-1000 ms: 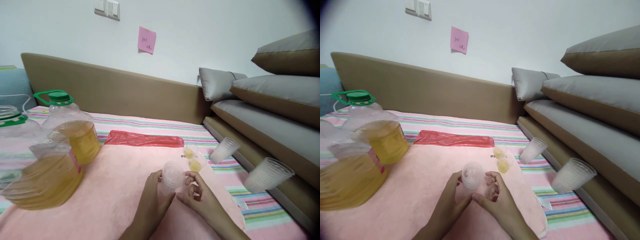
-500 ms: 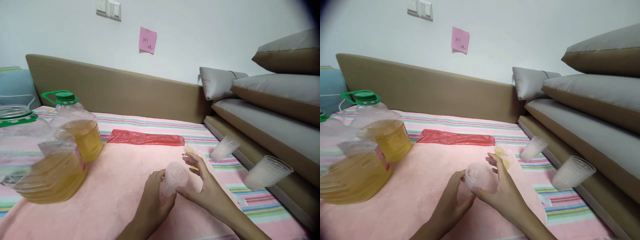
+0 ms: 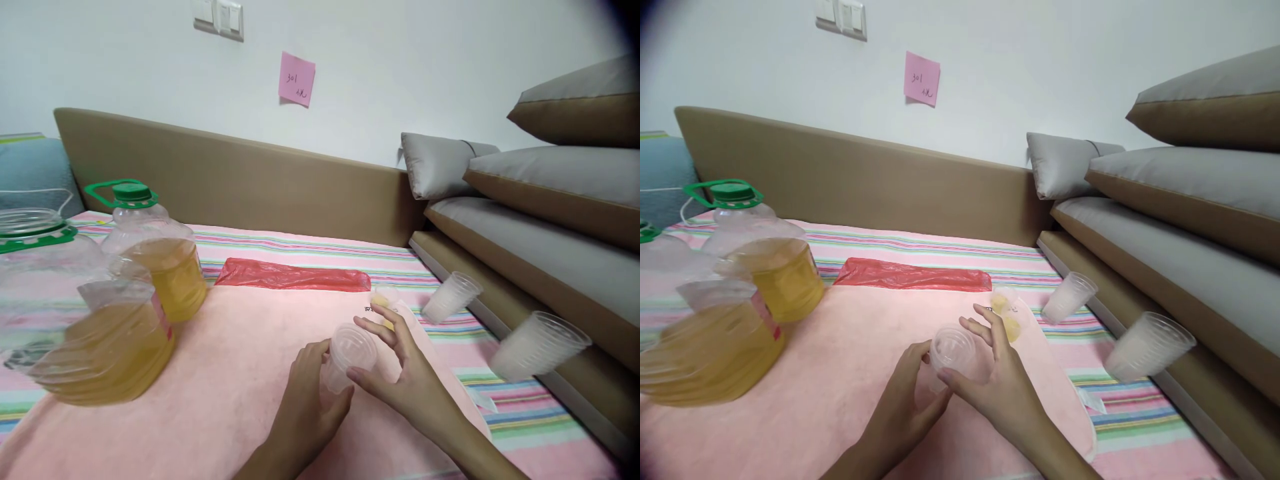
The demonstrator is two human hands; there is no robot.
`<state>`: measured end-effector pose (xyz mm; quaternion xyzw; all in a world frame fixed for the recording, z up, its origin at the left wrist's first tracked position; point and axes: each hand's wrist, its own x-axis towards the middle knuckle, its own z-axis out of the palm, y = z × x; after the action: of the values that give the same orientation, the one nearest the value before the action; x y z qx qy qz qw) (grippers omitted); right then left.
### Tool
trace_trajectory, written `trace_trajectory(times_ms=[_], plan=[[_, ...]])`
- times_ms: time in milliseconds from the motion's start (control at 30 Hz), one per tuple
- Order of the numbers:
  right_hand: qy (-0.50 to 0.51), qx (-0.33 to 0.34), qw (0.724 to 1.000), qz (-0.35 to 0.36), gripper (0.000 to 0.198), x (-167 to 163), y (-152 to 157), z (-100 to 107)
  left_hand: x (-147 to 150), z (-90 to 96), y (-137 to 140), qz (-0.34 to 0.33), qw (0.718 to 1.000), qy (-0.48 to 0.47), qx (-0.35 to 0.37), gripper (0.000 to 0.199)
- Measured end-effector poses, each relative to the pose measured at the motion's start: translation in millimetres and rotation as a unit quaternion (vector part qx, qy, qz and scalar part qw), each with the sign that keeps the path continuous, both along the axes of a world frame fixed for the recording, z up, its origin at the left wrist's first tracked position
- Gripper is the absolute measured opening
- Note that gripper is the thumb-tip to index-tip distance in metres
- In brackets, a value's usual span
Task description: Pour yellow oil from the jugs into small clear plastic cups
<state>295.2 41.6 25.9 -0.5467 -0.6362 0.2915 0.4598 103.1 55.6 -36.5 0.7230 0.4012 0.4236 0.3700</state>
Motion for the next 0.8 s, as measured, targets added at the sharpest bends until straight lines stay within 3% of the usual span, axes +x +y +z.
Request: trace_trajectory(times_ms=[233, 800], plan=[[-0.028, 0.027, 0.999, -0.016, 0.086, 2.5, -1.4, -0.6, -0.3, -1.0, 0.2, -0.001, 1.000, 0.008, 0.000, 0.043], [0.006, 0.016, 1.000, -0.004, 0.083, 3.4, -1.1, -4.7, -0.2, -5.3, 0.7, -0.013, 1.000, 0.016, -0.007, 0.042]])
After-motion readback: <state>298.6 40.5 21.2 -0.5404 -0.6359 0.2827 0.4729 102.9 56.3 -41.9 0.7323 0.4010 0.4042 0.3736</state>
